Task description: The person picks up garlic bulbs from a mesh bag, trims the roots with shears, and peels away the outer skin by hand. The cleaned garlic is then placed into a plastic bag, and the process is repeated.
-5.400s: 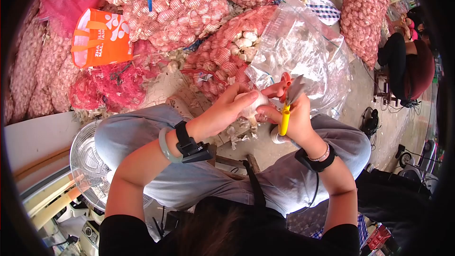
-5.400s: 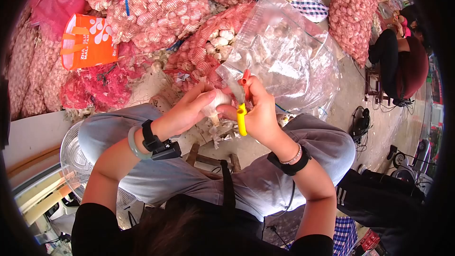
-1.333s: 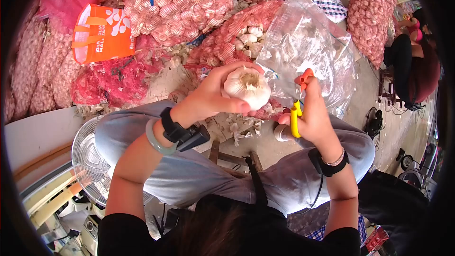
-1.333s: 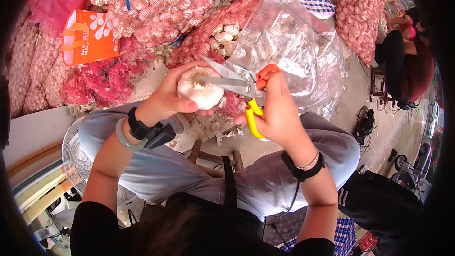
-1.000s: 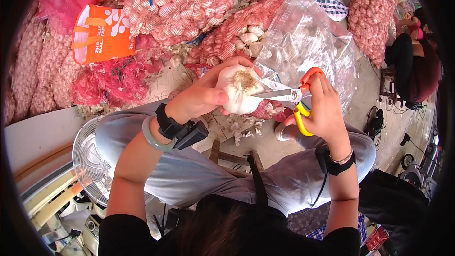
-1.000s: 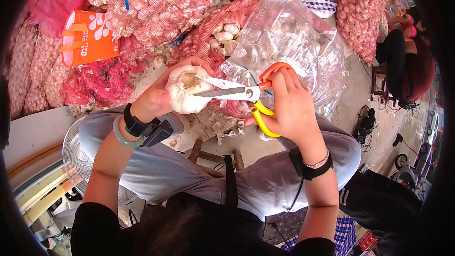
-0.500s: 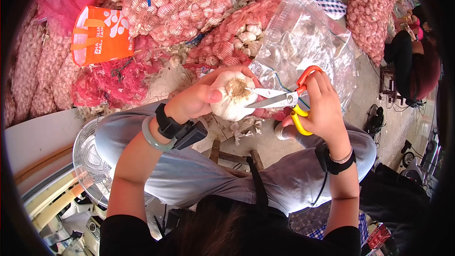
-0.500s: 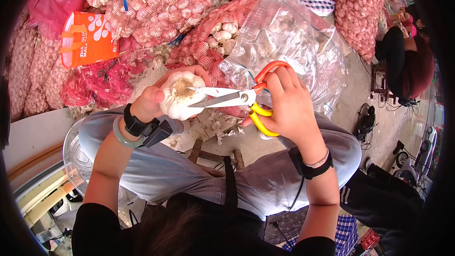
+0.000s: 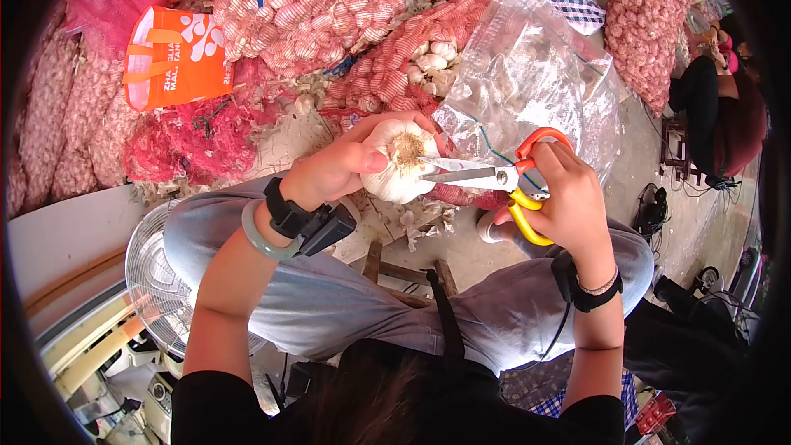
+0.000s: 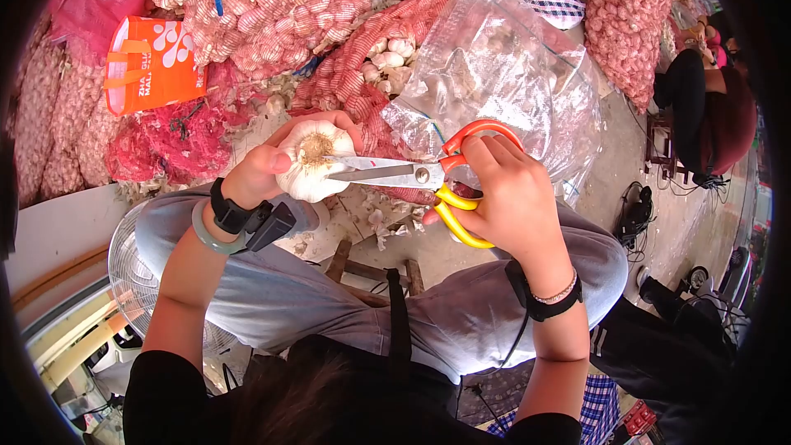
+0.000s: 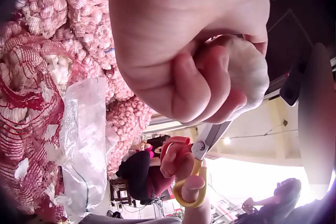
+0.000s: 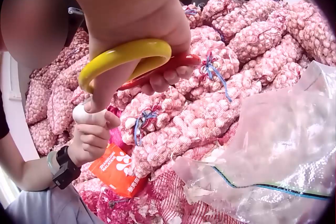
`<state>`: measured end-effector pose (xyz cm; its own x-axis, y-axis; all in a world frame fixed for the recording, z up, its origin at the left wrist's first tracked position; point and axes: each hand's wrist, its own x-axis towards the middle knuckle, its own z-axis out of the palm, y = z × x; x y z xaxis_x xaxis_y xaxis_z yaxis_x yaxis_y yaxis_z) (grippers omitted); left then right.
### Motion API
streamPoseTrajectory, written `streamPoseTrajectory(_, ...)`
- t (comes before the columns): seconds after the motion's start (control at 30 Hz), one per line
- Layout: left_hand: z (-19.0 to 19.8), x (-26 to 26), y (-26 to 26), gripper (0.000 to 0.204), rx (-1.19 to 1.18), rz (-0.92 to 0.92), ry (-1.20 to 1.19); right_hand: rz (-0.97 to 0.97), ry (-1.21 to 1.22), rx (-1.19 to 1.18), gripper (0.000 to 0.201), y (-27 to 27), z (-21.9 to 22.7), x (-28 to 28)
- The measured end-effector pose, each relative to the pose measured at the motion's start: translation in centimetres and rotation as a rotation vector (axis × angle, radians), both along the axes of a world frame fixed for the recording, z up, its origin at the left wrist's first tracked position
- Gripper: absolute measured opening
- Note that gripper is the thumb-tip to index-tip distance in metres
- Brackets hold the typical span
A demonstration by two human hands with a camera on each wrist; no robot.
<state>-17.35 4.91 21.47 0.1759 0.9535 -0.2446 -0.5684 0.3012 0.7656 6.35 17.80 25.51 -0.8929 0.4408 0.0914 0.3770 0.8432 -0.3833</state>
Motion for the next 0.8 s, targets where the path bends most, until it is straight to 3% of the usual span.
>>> streamPoseTrajectory(0.57,-0.5,0.1,0.0,0.076,-0.009,-0.033,0.006,0.007,0.086,0.097,0.046,-0.1,-0.8,0.3)
streamPoseTrajectory(0.8,-0.6,0.0,0.0,0.075,-0.023,0.029,-0.023,-0.043,0.073,-0.091,0.043,-0.5,-1.2,0.5)
